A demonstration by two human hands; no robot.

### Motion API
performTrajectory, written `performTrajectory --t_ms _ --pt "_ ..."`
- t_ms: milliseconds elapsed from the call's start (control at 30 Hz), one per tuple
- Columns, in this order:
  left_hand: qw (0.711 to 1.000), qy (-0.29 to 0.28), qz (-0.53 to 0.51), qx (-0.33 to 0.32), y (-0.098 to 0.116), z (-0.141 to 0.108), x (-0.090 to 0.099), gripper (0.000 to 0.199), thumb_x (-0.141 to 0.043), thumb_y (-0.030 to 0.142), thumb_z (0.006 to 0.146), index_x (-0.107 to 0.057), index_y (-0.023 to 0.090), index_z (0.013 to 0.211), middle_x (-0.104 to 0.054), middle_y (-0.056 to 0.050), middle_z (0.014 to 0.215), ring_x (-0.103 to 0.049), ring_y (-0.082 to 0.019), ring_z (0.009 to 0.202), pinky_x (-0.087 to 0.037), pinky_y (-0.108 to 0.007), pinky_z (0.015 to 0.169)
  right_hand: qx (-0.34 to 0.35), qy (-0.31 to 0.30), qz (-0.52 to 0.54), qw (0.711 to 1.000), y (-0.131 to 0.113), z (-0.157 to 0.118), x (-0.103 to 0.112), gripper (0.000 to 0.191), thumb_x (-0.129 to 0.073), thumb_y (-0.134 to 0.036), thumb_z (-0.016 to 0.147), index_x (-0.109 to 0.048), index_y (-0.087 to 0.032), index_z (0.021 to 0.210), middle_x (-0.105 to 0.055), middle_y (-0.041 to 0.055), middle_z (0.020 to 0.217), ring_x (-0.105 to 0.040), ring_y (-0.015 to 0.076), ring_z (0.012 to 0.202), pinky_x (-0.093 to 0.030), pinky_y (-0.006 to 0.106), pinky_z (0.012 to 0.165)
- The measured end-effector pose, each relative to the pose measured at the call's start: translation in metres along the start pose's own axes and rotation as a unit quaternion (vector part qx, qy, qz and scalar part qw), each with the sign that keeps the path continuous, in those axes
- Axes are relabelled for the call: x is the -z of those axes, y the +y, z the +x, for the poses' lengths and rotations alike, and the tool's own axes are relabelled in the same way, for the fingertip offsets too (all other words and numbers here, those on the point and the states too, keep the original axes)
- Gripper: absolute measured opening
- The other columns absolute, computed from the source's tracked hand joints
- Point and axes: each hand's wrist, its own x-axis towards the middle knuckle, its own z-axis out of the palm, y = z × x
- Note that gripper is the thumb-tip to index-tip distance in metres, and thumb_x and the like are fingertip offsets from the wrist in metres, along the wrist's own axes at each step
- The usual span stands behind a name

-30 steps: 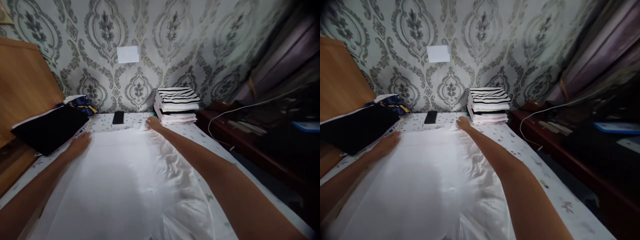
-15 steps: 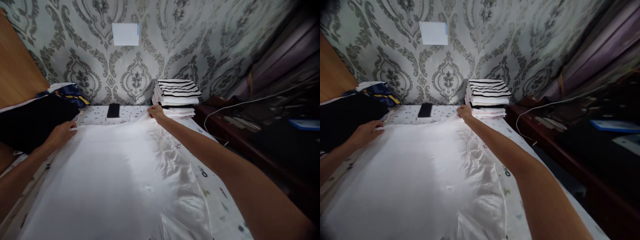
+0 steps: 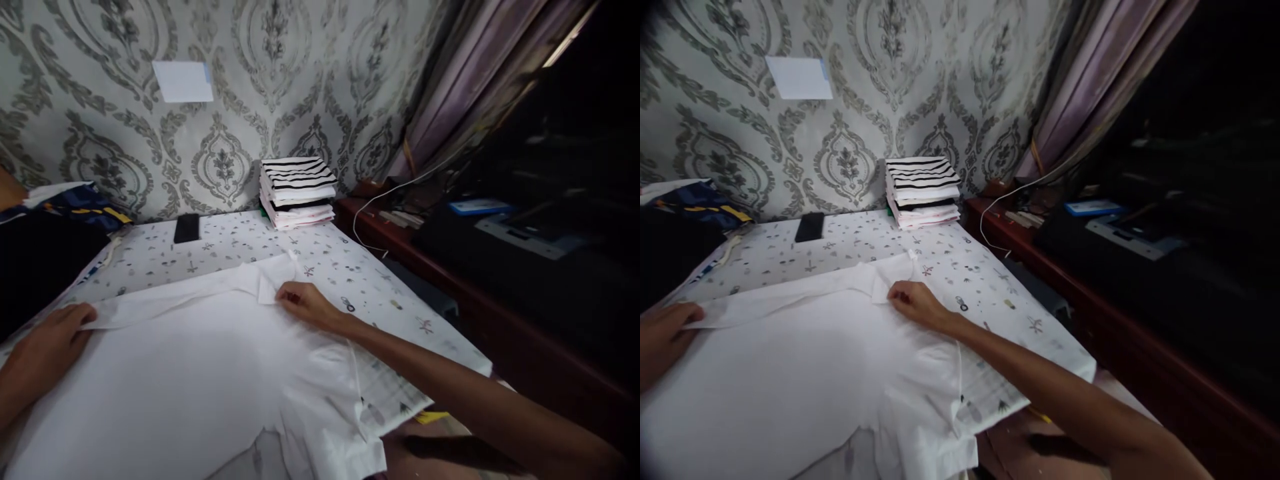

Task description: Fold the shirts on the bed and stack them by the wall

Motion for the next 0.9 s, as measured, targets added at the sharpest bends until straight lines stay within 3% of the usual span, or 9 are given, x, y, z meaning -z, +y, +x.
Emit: performTrajectory --t_ms 100,200,300,400,500,667,767,900 --pt "0.999 0.018 0.034 -0.003 0.008 0.000 0.005 0.027 -0.036 0.042 0.078 -0.062 0.040 0.086 -0.074 0.005 0.095 -0.061 -0.031 0.105 -0.047 -0.047 0.096 0.003 0.004 -0.024 1.000 0.000 0.002 0.003 0.014 -0.053 -0.027 0.088 -0.065 -0.019 0.087 -0.057 -0.0035 0.063 -0.048 0.0105 0.056 -0.037 0.021 0.053" --pt "0.998 -0.005 0.069 -0.005 0.021 -0.003 0.015 0.035 -0.031 0.042 0.081 -0.064 0.035 0.091 -0.074 -0.002 0.103 -0.063 -0.032 0.106 -0.048 -0.047 0.098 -0.020 0.045 -0.057 0.997 0.006 0.018 0.009 0.018 -0.050 -0.029 0.092 -0.066 -0.019 0.092 -0.062 -0.0034 0.063 -0.049 0.0102 0.052 -0.037 0.021 0.054" --pt "0.991 -0.042 0.130 -0.017 0.036 -0.005 0.022 0.048 -0.027 0.041 0.084 -0.067 0.023 0.103 -0.071 -0.013 0.116 -0.065 -0.033 0.107 -0.048 -0.047 0.099 -0.060 0.118 -0.153 0.979 0.016 0.045 0.019 0.021 -0.047 -0.027 0.094 -0.067 -0.019 0.093 -0.071 0.0006 0.077 -0.058 0.0127 0.063 -0.041 0.022 0.061" --pt "0.982 -0.074 0.166 -0.046 0.054 -0.006 0.026 0.059 -0.023 0.039 0.088 -0.066 0.011 0.118 -0.068 -0.018 0.123 -0.064 -0.032 0.113 -0.044 -0.046 0.104 -0.100 0.108 -0.293 0.945 0.026 0.075 0.030 0.023 -0.049 -0.024 0.094 -0.071 -0.021 0.100 -0.072 0.0036 0.099 -0.064 0.0157 0.081 -0.043 0.024 0.070" --pt "0.981 -0.087 0.166 -0.056 0.067 -0.006 0.027 0.059 -0.022 0.037 0.091 -0.064 0.010 0.123 -0.067 -0.017 0.127 -0.062 -0.031 0.116 -0.042 -0.045 0.105 -0.119 0.075 -0.342 0.929 0.038 0.090 0.038 0.022 -0.052 -0.024 0.093 -0.073 -0.021 0.101 -0.070 0.0066 0.110 -0.064 0.0192 0.091 -0.043 0.026 0.073" --pt "0.980 -0.113 0.162 -0.015 0.071 -0.007 0.032 0.053 -0.024 0.036 0.094 -0.063 0.013 0.121 -0.064 -0.016 0.130 -0.064 -0.031 0.109 -0.046 -0.044 0.098 -0.160 0.108 -0.362 0.912 0.052 0.086 0.043 0.028 -0.051 -0.026 0.095 -0.069 -0.015 0.112 -0.066 0.0134 0.118 -0.062 0.0260 0.102 -0.045 0.032 0.078" --pt "0.981 -0.114 0.158 -0.012 0.073 -0.007 0.035 0.049 -0.025 0.035 0.095 -0.063 0.015 0.118 -0.064 -0.015 0.126 -0.064 -0.030 0.107 -0.047 -0.043 0.094 -0.141 0.125 -0.368 0.911 0.040 0.082 0.033 0.031 -0.049 -0.028 0.098 -0.066 -0.016 0.120 -0.062 0.0137 0.126 -0.062 0.0253 0.104 -0.046 0.033 0.080" --pt "0.979 -0.114 0.169 -0.005 0.083 -0.005 0.039 0.046 -0.024 0.033 0.096 -0.061 0.015 0.116 -0.064 -0.015 0.123 -0.063 -0.030 0.106 -0.047 -0.043 0.091 -0.055 0.023 -0.355 0.933 0.004 0.074 0.001 0.040 -0.046 -0.047 0.100 -0.067 -0.016 0.114 -0.066 0.0132 0.114 -0.062 0.0258 0.102 -0.047 0.035 0.083"
